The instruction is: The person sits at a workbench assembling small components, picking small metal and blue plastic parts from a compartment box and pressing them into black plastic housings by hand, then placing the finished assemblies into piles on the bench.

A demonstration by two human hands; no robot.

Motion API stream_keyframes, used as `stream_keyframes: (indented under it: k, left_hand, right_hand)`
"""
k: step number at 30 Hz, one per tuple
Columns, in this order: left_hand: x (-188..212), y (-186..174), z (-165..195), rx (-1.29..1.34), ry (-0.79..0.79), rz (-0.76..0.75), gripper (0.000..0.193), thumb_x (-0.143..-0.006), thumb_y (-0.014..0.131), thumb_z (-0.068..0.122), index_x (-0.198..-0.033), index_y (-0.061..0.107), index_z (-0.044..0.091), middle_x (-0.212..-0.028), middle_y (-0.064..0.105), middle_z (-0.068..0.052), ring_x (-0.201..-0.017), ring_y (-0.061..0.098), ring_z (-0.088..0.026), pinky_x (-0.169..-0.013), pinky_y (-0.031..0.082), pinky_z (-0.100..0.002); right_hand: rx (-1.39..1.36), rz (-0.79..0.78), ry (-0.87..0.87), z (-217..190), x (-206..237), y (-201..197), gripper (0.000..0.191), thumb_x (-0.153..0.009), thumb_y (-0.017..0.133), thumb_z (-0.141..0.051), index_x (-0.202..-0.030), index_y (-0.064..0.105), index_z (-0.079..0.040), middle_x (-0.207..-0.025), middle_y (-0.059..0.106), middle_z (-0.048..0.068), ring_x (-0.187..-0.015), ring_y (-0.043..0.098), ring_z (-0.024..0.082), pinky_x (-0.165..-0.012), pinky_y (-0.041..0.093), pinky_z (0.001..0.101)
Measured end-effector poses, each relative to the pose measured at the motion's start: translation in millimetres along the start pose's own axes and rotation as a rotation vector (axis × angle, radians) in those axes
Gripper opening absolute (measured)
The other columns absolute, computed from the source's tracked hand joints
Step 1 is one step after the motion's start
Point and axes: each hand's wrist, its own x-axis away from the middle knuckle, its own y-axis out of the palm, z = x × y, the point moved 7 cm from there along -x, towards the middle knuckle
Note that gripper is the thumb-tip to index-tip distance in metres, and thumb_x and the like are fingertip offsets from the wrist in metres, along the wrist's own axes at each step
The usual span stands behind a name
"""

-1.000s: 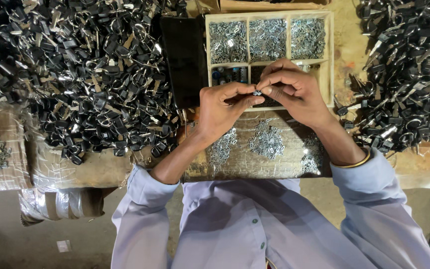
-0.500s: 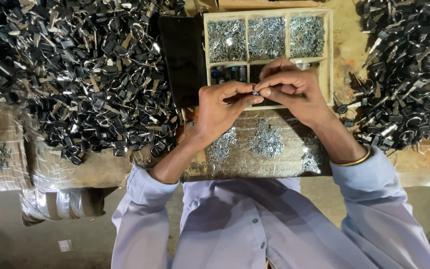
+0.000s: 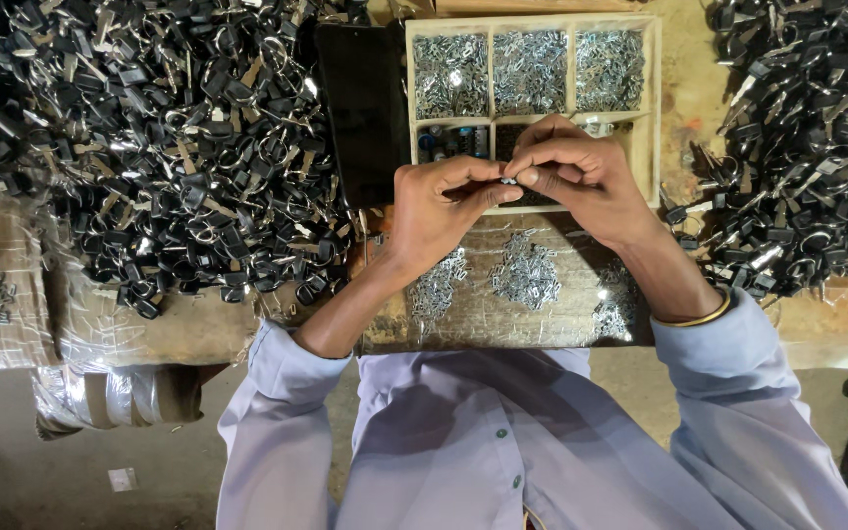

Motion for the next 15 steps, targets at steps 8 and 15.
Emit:
stream_keyframes:
  k: [8, 15]
  left_hand:
    - [-0.5, 1.9, -7.2, -0.044, -0.014, -0.021, 0.019, -0.091, 0.082, 0.007, -0.108, 0.076, 0.002, -0.097, 0.081, -0.008, -0.086, 0.081, -0.013, -0.067, 0.065, -0.023]
    - [1.0, -0.8, -1.6, -0.038, 0.06, 0.031, 0.023, -0.091, 0.081, 0.004, -0.114, 0.076, 0.006, -0.107, 0.079, -0.009, -0.091, 0.079, -0.014, -0.072, 0.066, -0.024]
  right_hand:
    - [0.066, -0.002, 0.045, 1.7, -2.7, -6.6, 0.021, -0.093, 0.07, 0.007, -0.109, 0.075, -0.005, -0.116, 0.066, 0.001, -0.08, 0.053, 0.006, -0.064, 0.042, 0.0209]
    - [1.211, 0.116, -0.331, -19.0, 2.1, -11.0, 0.015, -0.081, 0.09, -0.012, -0.094, 0.081, -0.012, -0.096, 0.062, 0.006, -0.096, 0.055, 0.026, -0.084, 0.043, 0.0438]
